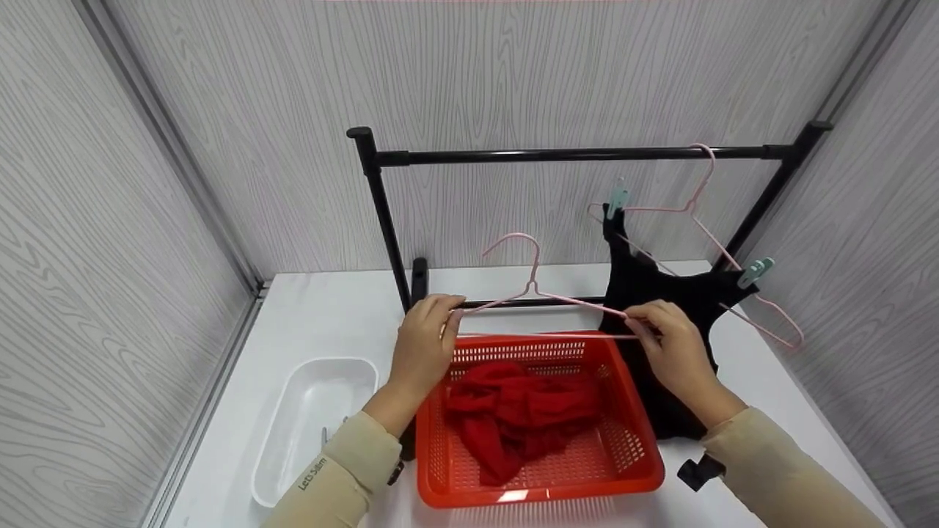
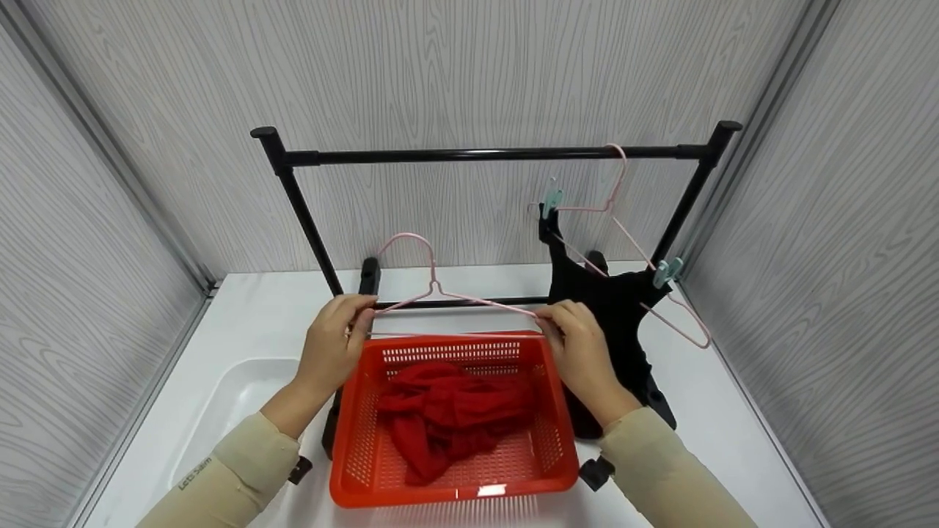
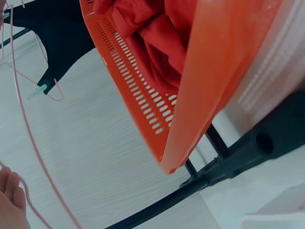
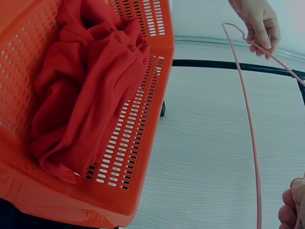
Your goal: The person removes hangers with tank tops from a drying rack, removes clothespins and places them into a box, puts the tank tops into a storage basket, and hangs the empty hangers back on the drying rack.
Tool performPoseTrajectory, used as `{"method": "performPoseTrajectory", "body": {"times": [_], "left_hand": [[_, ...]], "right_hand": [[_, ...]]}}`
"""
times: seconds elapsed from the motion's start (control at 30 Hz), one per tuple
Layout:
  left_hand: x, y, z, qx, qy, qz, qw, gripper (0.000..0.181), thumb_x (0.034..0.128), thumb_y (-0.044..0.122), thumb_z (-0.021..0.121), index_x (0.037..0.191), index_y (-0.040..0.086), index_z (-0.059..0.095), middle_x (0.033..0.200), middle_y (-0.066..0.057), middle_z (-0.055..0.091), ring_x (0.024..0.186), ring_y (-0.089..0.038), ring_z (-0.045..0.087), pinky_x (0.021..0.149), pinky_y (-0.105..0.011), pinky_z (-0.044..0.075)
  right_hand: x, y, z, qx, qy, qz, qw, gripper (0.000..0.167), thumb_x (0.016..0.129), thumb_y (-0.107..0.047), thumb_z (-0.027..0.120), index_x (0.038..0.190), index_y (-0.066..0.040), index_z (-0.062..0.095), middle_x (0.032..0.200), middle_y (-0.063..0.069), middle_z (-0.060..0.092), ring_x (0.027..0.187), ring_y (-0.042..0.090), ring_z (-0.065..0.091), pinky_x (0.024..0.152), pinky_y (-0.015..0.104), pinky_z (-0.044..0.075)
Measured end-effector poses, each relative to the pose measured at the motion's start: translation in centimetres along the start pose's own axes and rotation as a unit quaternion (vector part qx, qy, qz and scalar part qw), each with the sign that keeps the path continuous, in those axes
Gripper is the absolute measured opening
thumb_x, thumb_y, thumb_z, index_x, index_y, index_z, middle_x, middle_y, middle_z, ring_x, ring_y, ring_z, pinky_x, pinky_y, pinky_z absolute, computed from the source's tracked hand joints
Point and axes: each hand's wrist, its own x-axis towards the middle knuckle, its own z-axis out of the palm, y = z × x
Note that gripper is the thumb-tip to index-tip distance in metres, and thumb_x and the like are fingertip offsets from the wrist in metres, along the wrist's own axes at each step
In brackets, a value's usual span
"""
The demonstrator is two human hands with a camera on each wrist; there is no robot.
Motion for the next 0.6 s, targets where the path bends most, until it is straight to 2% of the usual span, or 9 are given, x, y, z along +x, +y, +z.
{"method": "performPoseTrajectory", "body": {"times": [0.13,0.3,0.47,0.6], "left_hand": [[1.8,-0.4,-1.4,0.022,0.005,0.009,0.9997,0.024,0.1021,0.017,0.058,0.12,0.005,0.066,0.116,-0.011,0.065,0.11,-0.03,0.061,0.099,-0.045,0.047],[4.8,-1.2,-3.3,0.066,0.009,0.01,0.9977,0.03,0.1016,0.016,0.057,0.128,0.003,0.061,0.127,-0.015,0.061,0.119,-0.033,0.057,0.104,-0.047,0.044],[7.7,-1.9,-5.1,0.125,0.005,0.005,0.9922,0.036,0.1019,0.017,0.055,0.135,0.002,0.054,0.139,-0.018,0.053,0.128,-0.036,0.051,0.109,-0.048,0.039],[9.3,-2.1,-6.2,0.158,0.004,0.013,0.9874,0.041,0.1008,0.015,0.055,0.139,0.002,0.05,0.146,-0.019,0.046,0.133,-0.037,0.046,0.111,-0.049,0.036]], "right_hand": [[0.0,0.0,-0.2,-0.007,-0.002,0.007,0.9999,0.013,0.087,0.006,0.072,0.095,-0.004,0.073,0.09,0.006,0.067,0.084,0.013,0.056,0.075,0.012,0.042],[-0.1,0.2,-0.3,-0.008,0.002,0.002,1.0,0.012,0.087,0.007,0.072,0.095,-0.003,0.073,0.09,0.005,0.068,0.083,0.014,0.055,0.074,0.015,0.041],[-0.2,0.3,-0.2,-0.004,0.008,0.0,1.0,0.013,0.086,0.009,0.072,0.094,-0.002,0.072,0.088,0.005,0.068,0.082,0.014,0.055,0.073,0.018,0.04],[-0.3,0.2,-0.2,-0.001,0.004,0.005,1.0,0.012,0.086,0.008,0.072,0.094,-0.001,0.072,0.089,0.006,0.069,0.082,0.015,0.056,0.073,0.018,0.041]]}}
